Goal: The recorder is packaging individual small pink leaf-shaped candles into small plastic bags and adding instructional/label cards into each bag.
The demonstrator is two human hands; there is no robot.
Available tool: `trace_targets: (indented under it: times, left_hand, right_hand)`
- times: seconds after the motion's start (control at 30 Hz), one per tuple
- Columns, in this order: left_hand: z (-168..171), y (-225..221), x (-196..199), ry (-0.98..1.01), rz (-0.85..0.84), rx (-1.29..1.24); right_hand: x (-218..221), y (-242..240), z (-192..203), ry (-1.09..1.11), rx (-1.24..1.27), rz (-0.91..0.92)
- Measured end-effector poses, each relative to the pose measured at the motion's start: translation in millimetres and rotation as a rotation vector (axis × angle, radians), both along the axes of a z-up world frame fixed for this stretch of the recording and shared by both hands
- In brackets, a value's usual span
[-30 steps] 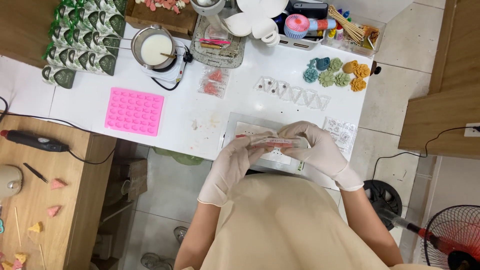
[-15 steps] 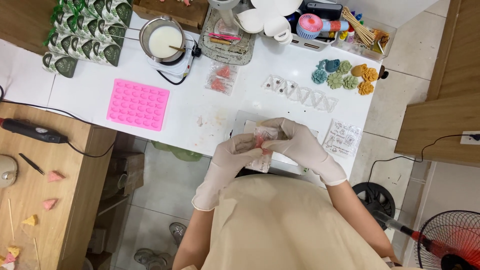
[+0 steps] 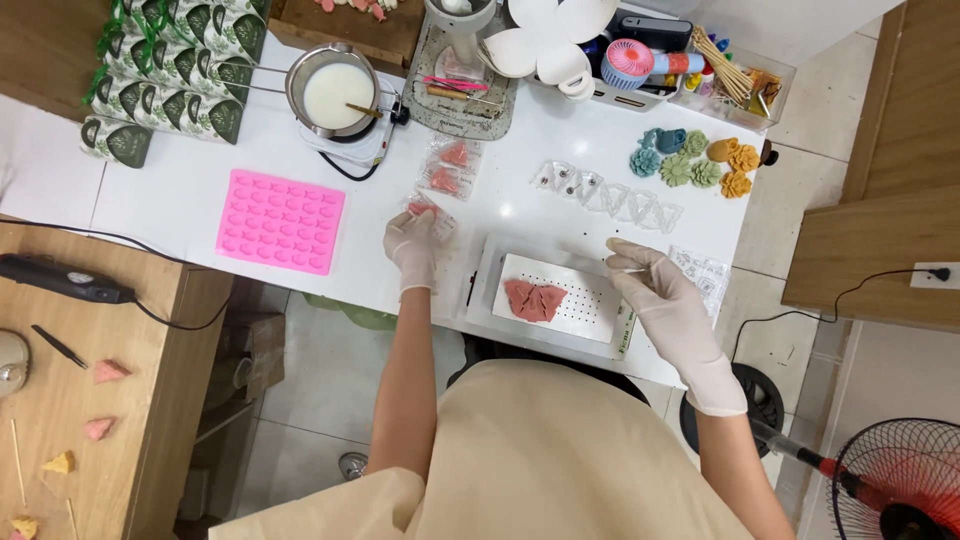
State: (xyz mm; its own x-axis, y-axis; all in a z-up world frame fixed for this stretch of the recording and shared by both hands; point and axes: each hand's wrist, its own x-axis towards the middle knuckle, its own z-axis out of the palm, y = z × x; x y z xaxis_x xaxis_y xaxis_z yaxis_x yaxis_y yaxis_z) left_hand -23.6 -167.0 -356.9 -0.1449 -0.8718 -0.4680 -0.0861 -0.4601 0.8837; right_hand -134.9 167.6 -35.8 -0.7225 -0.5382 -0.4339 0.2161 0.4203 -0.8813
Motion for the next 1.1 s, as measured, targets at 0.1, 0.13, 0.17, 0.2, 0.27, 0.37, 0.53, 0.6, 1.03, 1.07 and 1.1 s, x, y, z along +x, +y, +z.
trace_targets:
  times: [0.1, 0.13, 0.17, 0.2, 0.27, 0.37, 0.53, 0.6, 1.03, 1.07, 1.1]
  left_hand:
    - [-18.1, 6.6, -12.2, 0.067, 0.102, -0.018]
    - [-8.8, 8.9, -14.7, 0.064, 0.098, -0.016]
    - [0.6, 12.1, -17.0, -0.072, 0.080, -0.063]
    - [10.1, 15.6, -19.4, -0.208, 0.062, -0.110]
    - [20.3, 23.1, -21.6, -0.183, 0.059, -0.109]
    - [30.4, 27.3, -23.0, -0.191, 0.017, -0.155]
    - [52.7, 29.8, -27.6, -0.160, -0.013, -0.140]
    - [69.5, 30.8, -27.9, -0.358, -0.033, -0.177]
    - [168.7, 101.3, 35.9, -0.403, -0.490, -0.469]
    - [171.0, 109.7, 42.0, -0.468, -0.570, -0.483]
    - [174.2, 114.7, 50.8, -0.540, -0.640, -0.501]
  right_hand:
    - [3.8, 12.4, 3.6, 0.001, 0.053, -0.065]
    - [4.2, 16.3, 1.4, -0.002, 0.055, -0.069]
    - [4.9, 20.8, -0.6, -0.002, 0.060, -0.094]
    - [5.5, 25.8, -2.5, -0.002, 0.064, -0.120]
    - [5.9, 33.3, -5.6, -0.002, 0.048, -0.144]
    - [7.2, 37.1, -4.0, -0.003, 0.042, -0.185]
    - [8.4, 50.5, -3.6, -0.014, 0.097, -0.216]
    - [7.6, 59.1, -8.6, -0.025, 0.101, -0.224]
    - [-30.0, 175.9, -110.8, 0.516, 0.830, -0.129]
    - [-31.5, 178.0, -118.9, 0.581, 0.774, -0.117]
    - [-34.7, 175.2, -129.0, 0.646, 0.707, -0.095]
